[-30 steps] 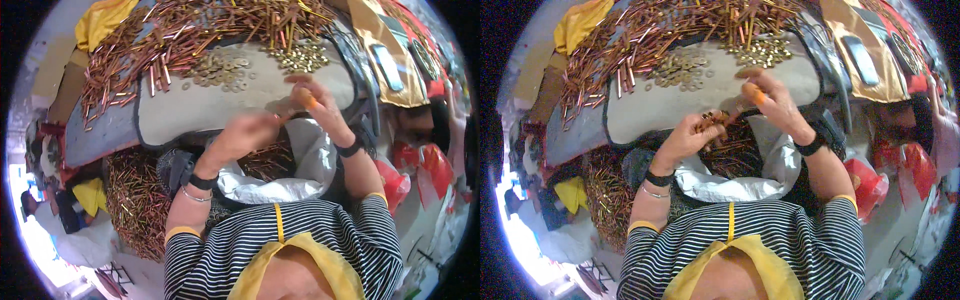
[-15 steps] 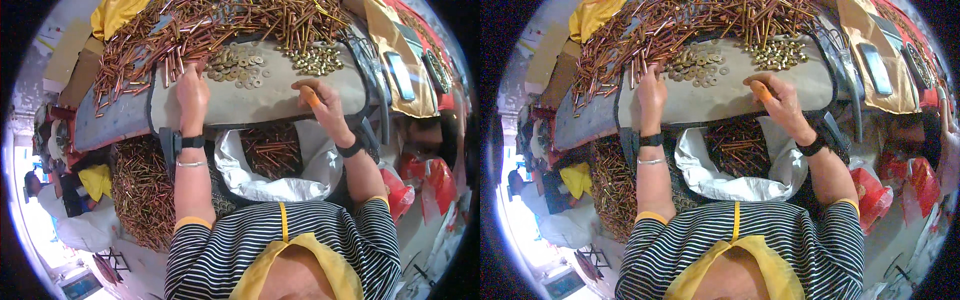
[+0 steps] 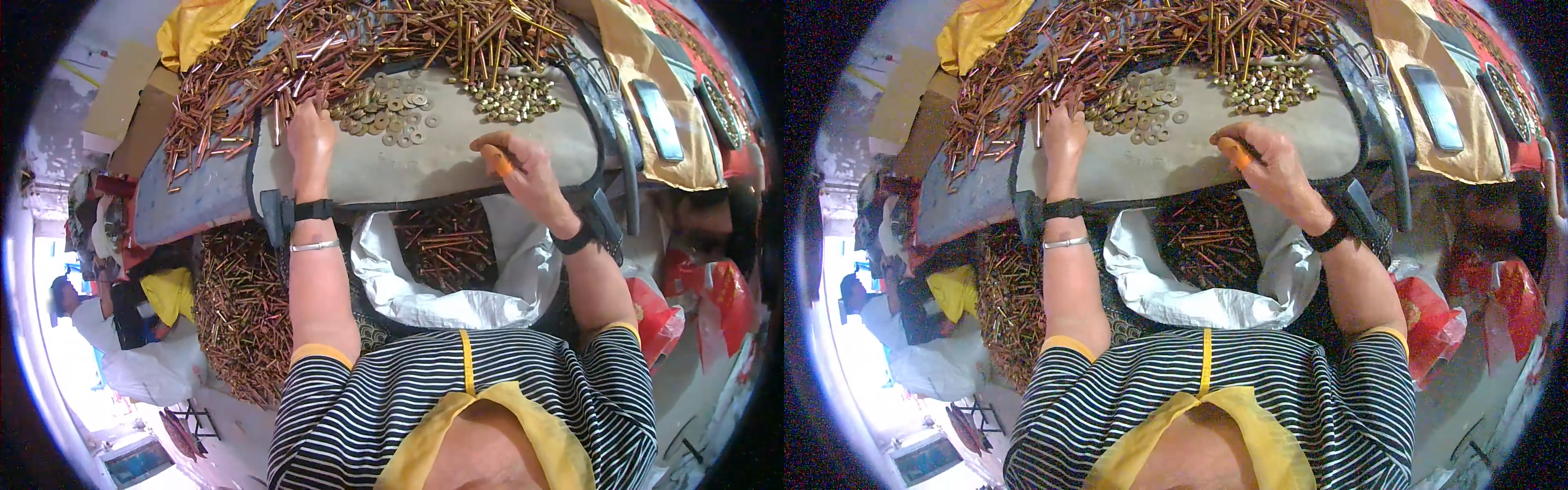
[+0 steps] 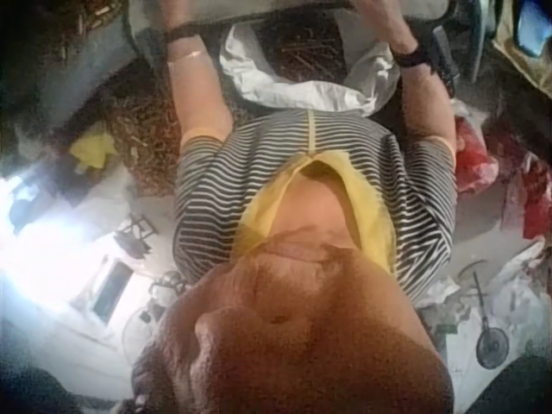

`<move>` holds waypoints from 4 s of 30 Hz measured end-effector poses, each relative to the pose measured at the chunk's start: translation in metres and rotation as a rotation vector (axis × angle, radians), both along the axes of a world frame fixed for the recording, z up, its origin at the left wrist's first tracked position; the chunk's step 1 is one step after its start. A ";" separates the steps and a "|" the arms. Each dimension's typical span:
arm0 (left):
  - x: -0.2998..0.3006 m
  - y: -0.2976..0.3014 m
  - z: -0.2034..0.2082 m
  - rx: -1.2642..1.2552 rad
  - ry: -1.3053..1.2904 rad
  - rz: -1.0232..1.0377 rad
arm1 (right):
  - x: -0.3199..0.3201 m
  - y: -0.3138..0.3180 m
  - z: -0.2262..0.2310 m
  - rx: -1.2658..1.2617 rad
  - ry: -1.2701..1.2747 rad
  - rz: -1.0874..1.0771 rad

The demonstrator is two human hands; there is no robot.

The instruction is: Assembling small metal components by sliding washers onto thin metal tubes.

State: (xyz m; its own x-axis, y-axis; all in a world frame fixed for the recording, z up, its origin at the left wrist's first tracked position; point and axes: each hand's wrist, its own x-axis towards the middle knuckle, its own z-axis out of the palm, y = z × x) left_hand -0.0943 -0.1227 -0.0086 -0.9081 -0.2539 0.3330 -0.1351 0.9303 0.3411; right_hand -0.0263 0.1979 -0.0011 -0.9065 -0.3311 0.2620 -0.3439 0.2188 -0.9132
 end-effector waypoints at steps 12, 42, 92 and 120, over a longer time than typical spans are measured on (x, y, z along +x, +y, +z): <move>0.037 0.038 0.009 0.132 -0.039 -0.188 | -0.007 0.002 0.004 0.132 0.122 0.022; 0.066 0.045 0.036 1.850 0.300 -0.247 | -0.036 -0.052 0.022 0.346 0.372 -0.153; 0.056 0.059 0.009 2.168 0.150 -0.373 | -0.028 -0.024 0.011 0.402 0.390 -0.042; 0.065 0.068 0.012 2.068 0.035 -0.432 | -0.047 -0.031 0.055 0.998 0.311 0.323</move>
State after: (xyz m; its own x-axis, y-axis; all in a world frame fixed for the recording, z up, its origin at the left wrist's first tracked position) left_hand -0.0291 -0.0545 0.0038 -0.9972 -0.0131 -0.0741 -0.0395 -0.7471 0.6635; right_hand -0.0729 0.1665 0.0538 -0.6793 -0.7319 -0.0537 -0.7031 0.6701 -0.2380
